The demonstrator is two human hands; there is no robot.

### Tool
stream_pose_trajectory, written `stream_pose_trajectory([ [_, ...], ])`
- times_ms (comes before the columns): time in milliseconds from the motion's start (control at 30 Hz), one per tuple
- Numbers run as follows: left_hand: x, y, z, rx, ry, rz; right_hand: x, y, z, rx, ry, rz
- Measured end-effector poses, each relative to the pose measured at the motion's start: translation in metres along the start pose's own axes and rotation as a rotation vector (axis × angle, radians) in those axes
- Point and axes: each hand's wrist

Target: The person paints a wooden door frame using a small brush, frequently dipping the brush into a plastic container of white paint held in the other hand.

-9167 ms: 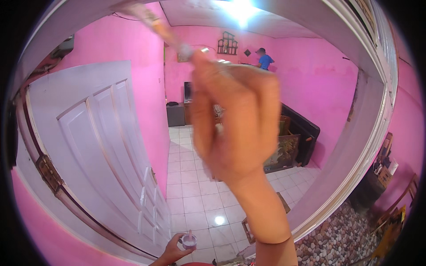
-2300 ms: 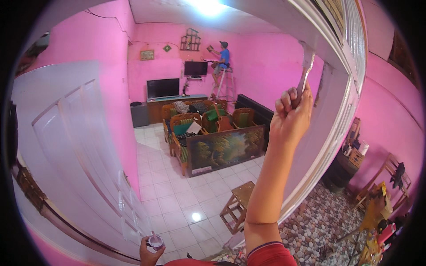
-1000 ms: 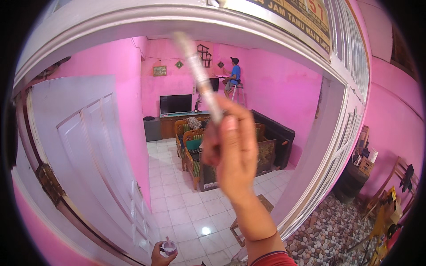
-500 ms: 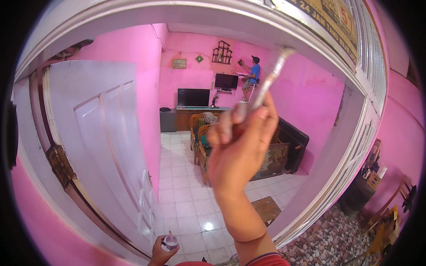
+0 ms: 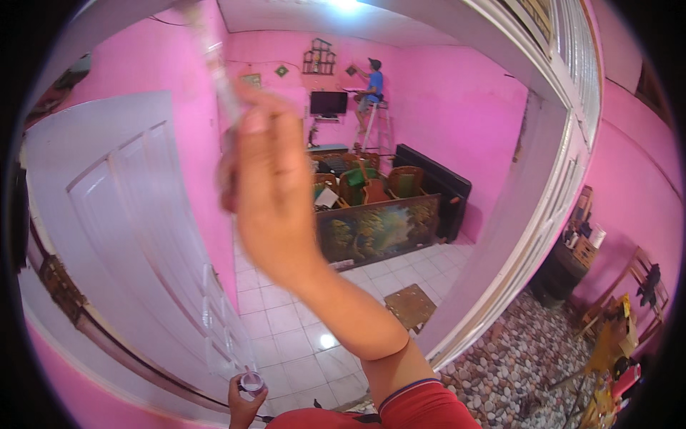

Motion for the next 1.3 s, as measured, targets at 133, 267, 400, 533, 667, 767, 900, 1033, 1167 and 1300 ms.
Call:
stream_pose_trajectory([
  [133,-0.02,0.007,0.001,0.006,-0.038,0.048,0.083,0.02,0.025,0.096,-0.159,-0.185],
  [267,-0.033,0.013,-0.003,0.001,-0.028,0.091,0.153,0.027,0.049,0.17,-0.251,-0.328],
  [400,-0.046,0.019,-0.01,0.031,-0.056,0.13,0.203,0.035,0.068,0.214,-0.282,-0.43],
  [533,-0.064,0.028,-0.019,0.015,-0.081,0.176,0.253,0.041,0.079,0.217,-0.233,-0.483],
  [667,-0.08,0.032,-0.023,-0.011,-0.099,0.209,0.276,0.042,0.079,0.225,-0.104,-0.645],
  [767,-0.088,0.032,-0.031,-0.001,-0.091,0.213,0.286,0.043,0.073,0.258,-0.042,-0.694],
  [900,-0.096,0.028,-0.027,0.003,-0.076,0.195,0.291,0.055,0.076,0.271,-0.018,-0.701],
  [1033,-0.108,0.019,-0.022,0.027,-0.094,0.184,0.276,0.05,0.073,0.255,-0.09,-0.584],
  [1167,-0.118,0.007,-0.005,0.048,-0.09,0.175,0.248,0.014,0.052,0.04,-0.145,-0.48],
  [1300,-0.125,-0.006,-0.015,0.059,-0.054,0.169,0.239,-0.045,0.016,-0.177,-0.178,-0.368],
])
Point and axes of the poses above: each hand's wrist, its own y-axis towards the middle knuckle, its own x-axis out of the back of the hand, z = x × y, and after that the axes turned 5 degrees about -y, right-handed
